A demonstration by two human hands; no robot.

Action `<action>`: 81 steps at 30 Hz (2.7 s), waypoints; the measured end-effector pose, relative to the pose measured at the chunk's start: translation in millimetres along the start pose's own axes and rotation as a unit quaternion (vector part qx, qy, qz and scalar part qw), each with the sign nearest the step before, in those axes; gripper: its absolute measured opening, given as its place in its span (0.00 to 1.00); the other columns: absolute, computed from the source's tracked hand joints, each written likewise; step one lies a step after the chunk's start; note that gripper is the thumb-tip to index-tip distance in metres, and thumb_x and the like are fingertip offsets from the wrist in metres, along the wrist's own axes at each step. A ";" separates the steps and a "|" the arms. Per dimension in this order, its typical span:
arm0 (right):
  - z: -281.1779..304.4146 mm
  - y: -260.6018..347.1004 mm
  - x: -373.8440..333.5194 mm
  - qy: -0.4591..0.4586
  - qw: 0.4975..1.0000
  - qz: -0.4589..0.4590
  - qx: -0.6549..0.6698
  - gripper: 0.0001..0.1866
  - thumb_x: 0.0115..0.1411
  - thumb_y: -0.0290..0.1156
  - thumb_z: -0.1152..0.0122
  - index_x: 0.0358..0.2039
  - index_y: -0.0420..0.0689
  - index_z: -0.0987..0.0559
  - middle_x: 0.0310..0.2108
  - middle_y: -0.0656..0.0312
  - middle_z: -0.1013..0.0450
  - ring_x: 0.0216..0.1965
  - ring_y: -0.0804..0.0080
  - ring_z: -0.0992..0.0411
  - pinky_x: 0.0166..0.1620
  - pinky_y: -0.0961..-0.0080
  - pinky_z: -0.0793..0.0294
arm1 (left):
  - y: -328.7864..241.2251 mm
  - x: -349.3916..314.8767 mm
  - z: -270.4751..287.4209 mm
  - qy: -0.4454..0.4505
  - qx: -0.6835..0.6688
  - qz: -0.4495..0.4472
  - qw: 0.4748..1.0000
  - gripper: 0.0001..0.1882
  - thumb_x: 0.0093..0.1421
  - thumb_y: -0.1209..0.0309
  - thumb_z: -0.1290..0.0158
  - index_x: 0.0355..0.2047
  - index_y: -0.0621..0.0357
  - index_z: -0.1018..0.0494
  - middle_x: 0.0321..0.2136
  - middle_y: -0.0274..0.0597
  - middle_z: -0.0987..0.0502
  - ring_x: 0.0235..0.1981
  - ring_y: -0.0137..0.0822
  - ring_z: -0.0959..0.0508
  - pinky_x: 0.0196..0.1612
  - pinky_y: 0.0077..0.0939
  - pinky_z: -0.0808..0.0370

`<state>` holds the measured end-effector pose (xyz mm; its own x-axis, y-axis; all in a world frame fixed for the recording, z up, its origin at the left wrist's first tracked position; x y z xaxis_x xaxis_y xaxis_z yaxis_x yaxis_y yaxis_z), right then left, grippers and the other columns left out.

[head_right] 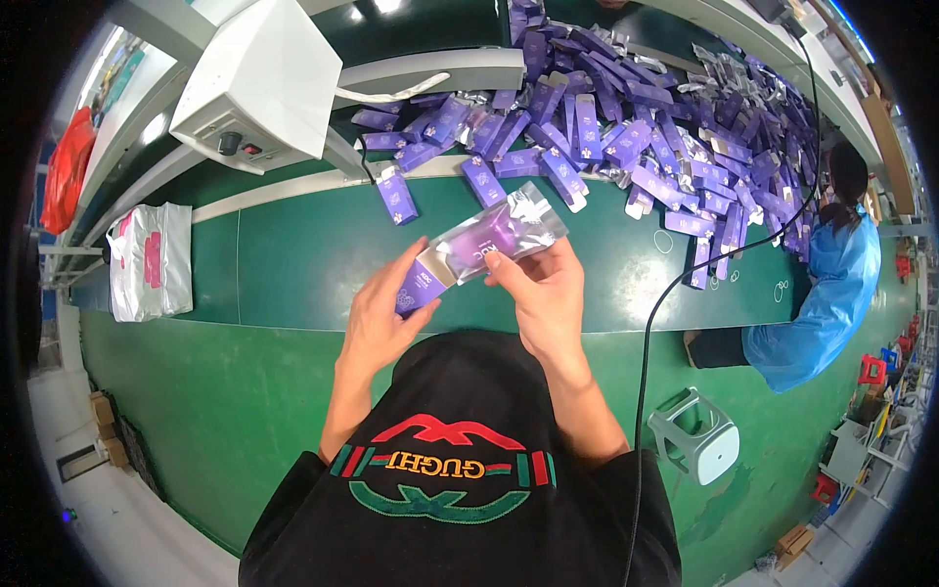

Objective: The person folds flat cardboard boxes into their assembled form by hand, then places packaged products inside each box.

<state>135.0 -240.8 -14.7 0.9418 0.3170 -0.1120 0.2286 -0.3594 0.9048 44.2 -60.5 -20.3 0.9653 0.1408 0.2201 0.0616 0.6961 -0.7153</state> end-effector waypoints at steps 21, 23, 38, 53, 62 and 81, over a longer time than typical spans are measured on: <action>13.7 51.3 18.6 0.192 0.956 -0.043 -0.217 0.12 0.59 0.26 0.34 0.42 0.37 0.21 0.33 0.65 0.22 0.33 0.84 0.28 0.34 0.85 0.29 | -15.7 -5.4 18.7 -0.039 0.013 -0.047 0.998 0.35 0.48 0.75 0.35 0.56 0.56 0.36 0.43 0.54 0.24 0.40 0.54 0.22 0.41 0.41 0.25; 14.1 53.2 19.8 0.198 0.957 -0.056 -0.205 0.11 0.59 0.27 0.35 0.42 0.36 0.21 0.33 0.65 0.22 0.33 0.84 0.28 0.35 0.85 0.29 | -18.1 -5.2 20.8 -0.060 0.025 -0.106 0.992 0.34 0.46 0.77 0.37 0.56 0.45 0.31 0.46 0.47 0.25 0.38 0.49 0.22 0.40 0.40 0.24; 16.5 49.7 15.1 0.202 0.977 -0.069 0.011 0.17 0.54 0.22 0.31 0.44 0.37 0.25 0.37 0.60 0.23 0.35 0.79 0.25 0.37 0.82 0.25 | -46.6 0.7 27.9 -0.033 0.065 -0.126 0.989 0.36 0.45 0.78 0.37 0.55 0.32 0.27 0.45 0.43 0.27 0.35 0.44 0.23 0.36 0.36 0.24; -5.4 85.8 -2.9 0.168 0.941 0.063 -0.289 0.16 0.57 0.27 0.33 0.44 0.34 0.24 0.38 0.60 0.22 0.38 0.78 0.25 0.41 0.79 0.26 | -37.1 -2.0 25.0 -0.031 0.060 -0.095 0.993 0.37 0.44 0.77 0.35 0.57 0.61 0.33 0.47 0.51 0.24 0.42 0.51 0.21 0.43 0.38 0.25; -9.1 73.6 4.0 0.157 0.916 0.113 -0.351 0.15 0.53 0.28 0.30 0.40 0.38 0.21 0.32 0.61 0.24 0.34 0.75 0.26 0.39 0.77 0.28 | -42.7 5.8 22.3 -0.034 0.096 -0.131 0.986 0.41 0.40 0.80 0.37 0.59 0.61 0.35 0.50 0.47 0.25 0.41 0.46 0.22 0.41 0.37 0.27; -12.1 -5.6 -30.9 -0.021 0.806 0.353 -0.474 0.20 0.53 0.33 0.33 0.48 0.47 0.21 0.54 0.52 0.38 0.54 0.51 0.43 0.56 0.59 0.43 | -39.5 14.3 -18.0 -0.040 0.012 -0.083 0.996 0.35 0.50 0.76 0.38 0.59 0.64 0.36 0.45 0.58 0.25 0.44 0.57 0.23 0.45 0.42 0.26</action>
<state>101.7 -237.9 -11.3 0.7666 0.2898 0.5730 -0.6408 0.4024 0.6538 60.1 -98.7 -0.8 0.9191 0.0771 0.3865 0.2115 0.7310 -0.6488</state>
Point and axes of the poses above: each hand's wrist, its own x-axis towards the middle knuckle, its own z-axis out of the back of the hand, y = z × x, the point moved 1 cm from there along x, towards the middle knuckle
